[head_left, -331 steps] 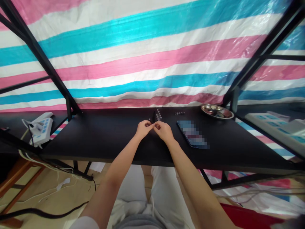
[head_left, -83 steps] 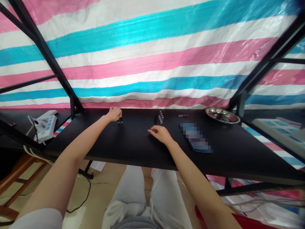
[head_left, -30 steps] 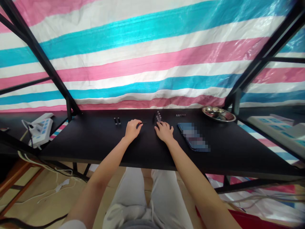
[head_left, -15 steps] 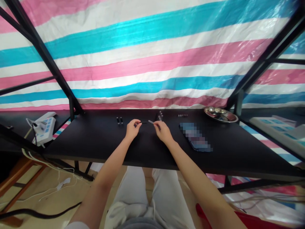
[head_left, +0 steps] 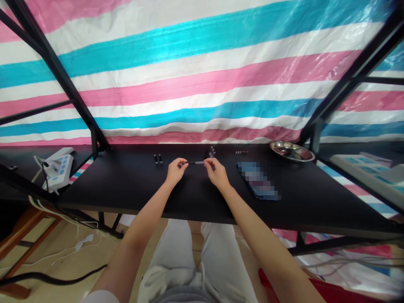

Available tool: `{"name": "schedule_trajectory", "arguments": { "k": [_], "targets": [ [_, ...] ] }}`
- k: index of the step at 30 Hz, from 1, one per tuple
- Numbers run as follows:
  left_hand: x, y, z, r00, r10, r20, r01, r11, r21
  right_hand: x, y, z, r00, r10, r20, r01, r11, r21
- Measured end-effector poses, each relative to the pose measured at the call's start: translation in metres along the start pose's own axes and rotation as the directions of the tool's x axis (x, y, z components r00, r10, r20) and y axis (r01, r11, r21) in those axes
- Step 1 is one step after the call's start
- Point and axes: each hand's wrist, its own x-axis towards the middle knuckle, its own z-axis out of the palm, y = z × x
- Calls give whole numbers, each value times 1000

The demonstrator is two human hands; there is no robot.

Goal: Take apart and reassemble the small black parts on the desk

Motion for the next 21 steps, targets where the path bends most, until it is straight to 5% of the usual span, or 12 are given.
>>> {"name": "schedule_trajectory", "arguments": {
  "k": [12, 21],
  "targets": [
    [2, -4, 1, 996, -51, 79, 70, 960, -270, 5, 9, 3, 971, 237, 16, -227, 906, 358],
    [-4, 3, 3, 987, -9, 162, 37, 985, -171, 1, 6, 10, 958, 211, 192, -268, 897, 353]
  ]
}}
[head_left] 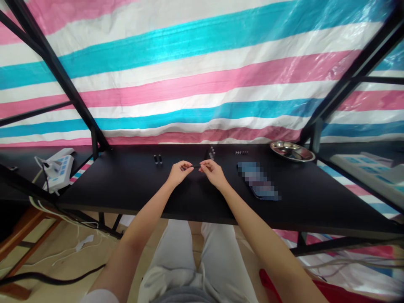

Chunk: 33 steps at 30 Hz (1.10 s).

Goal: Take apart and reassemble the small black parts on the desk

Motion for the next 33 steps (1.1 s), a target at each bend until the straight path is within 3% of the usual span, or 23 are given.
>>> {"name": "schedule_trajectory", "arguments": {
  "k": [7, 13, 17, 20, 22, 25, 29, 33],
  "targets": [
    [0, 7, 1, 1000, 18, -14, -17, 998, 62, 0, 3, 1, 1000, 0, 12, 1, 1000, -27],
    [0, 17, 0, 993, 117, 27, -119, 987, 110, 1, 2, 0, 998, 24, 53, -26, 999, 27],
    [8, 38, -11, 957, 226, 183, -273, 915, 296, -1, -1, 2, 994, 44, 98, -47, 998, 34],
    [30, 60, -33, 866, 302, 399, -463, 786, 410, -2, -1, 3, 991, 66, 114, -70, 997, 34],
    [50, 71, -52, 852, 274, 445, -488, 721, 491, -2, 0, 3, 991, 79, 111, -83, 996, 30],
    [79, 75, -80, 906, 189, 378, -411, 606, 681, -3, 2, 2, 991, 85, 106, -84, 996, -13],
    [97, 56, -102, 937, -17, 348, -300, 468, 831, -5, 2, 0, 989, 69, 131, -58, 995, -87],
    [96, 36, -107, 944, -99, 316, -239, 457, 857, -6, 1, -1, 988, 67, 139, -48, 989, -137]
  ]
}}
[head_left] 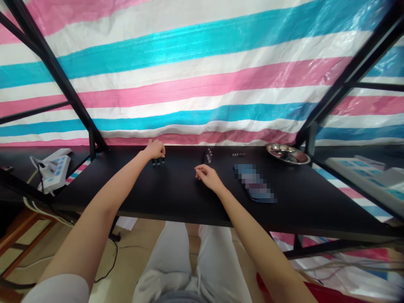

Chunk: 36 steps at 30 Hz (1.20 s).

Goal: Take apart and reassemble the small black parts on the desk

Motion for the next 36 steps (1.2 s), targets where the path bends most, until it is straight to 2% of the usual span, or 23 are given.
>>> {"name": "schedule_trajectory", "arguments": {
  "k": [8, 16, 29, 36],
  "targets": [
    [-4, -9, 7, 999, -8, 37, 6, 997, 74, 0, 3, -1, 1000, -3, 0, 3, 998, -62],
    [-6, -12, 9, 999, -23, 29, 22, 999, 38, -1, 0, -1, 1000, -3, -3, 3, 994, -107],
    [-9, -16, 12, 999, 25, -29, -24, 999, 37, -1, -2, -1, 1000, 5, -13, -6, 992, -125],
    [-9, -17, 13, 1000, 14, -15, -13, 999, 30, -2, -2, -1, 1000, -8, -18, 5, 990, -144]
  ]
}}
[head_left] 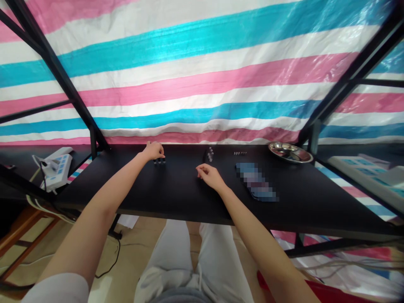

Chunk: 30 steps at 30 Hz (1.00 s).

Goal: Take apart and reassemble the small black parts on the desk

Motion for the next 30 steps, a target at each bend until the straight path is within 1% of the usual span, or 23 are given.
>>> {"name": "schedule_trajectory", "arguments": {
  "k": [7, 10, 12, 14, 16, 18, 20, 21, 23, 25, 27, 28, 30],
  "targets": [
    [-2, 4, -3, 999, -37, 35, 36, 999, 15, 0, 1, 0, 1000, -15, 3, 15, 1000, -16],
    [-4, 5, -7, 1000, -26, 12, 26, 1000, 5, -1, -1, -2, 1000, -25, -2, 25, 997, -71],
    [-6, 10, -10, 998, -10, -54, 9, 1000, -16, -1, -2, -5, 999, -28, -47, 19, 981, -195],
    [-8, 19, -12, 987, 21, -158, -28, 999, -42, -1, -1, -8, 991, -33, -128, -16, 930, -368],
    [-9, 35, -13, 963, 87, -254, -109, 991, -72, 0, 0, -11, 976, -33, -217, -84, 857, -509],
    [-10, 56, -10, 943, 179, -280, -219, 968, -122, 1, 2, -13, 958, -11, -286, -161, 806, -570],
    [-10, 80, -2, 927, 288, -240, -331, 929, -166, 1, 4, -13, 944, 33, -329, -231, 777, -586],
    [-10, 92, 5, 924, 326, -202, -361, 917, -169, 2, 5, -13, 941, 62, -333, -260, 763, -592],
    [-8, 114, 19, 930, 346, -121, -361, 922, -137, 2, 7, -12, 943, 124, -308, -299, 723, -622],
    [-5, 132, 36, 946, 321, -53, -324, 942, -86, 2, 6, -11, 945, 192, -266, -323, 675, -663],
    [0, 144, 52, 967, 254, -8, -254, 965, -61, 2, 4, -11, 942, 249, -227, -335, 637, -694],
    [4, 148, 59, 976, 215, 6, -215, 975, -58, 2, 2, -11, 939, 271, -210, -337, 622, -706],
    [11, 153, 71, 988, 155, 2, -155, 987, -46, 2, 0, -12, 936, 303, -179, -333, 600, -728]
  ]
}}
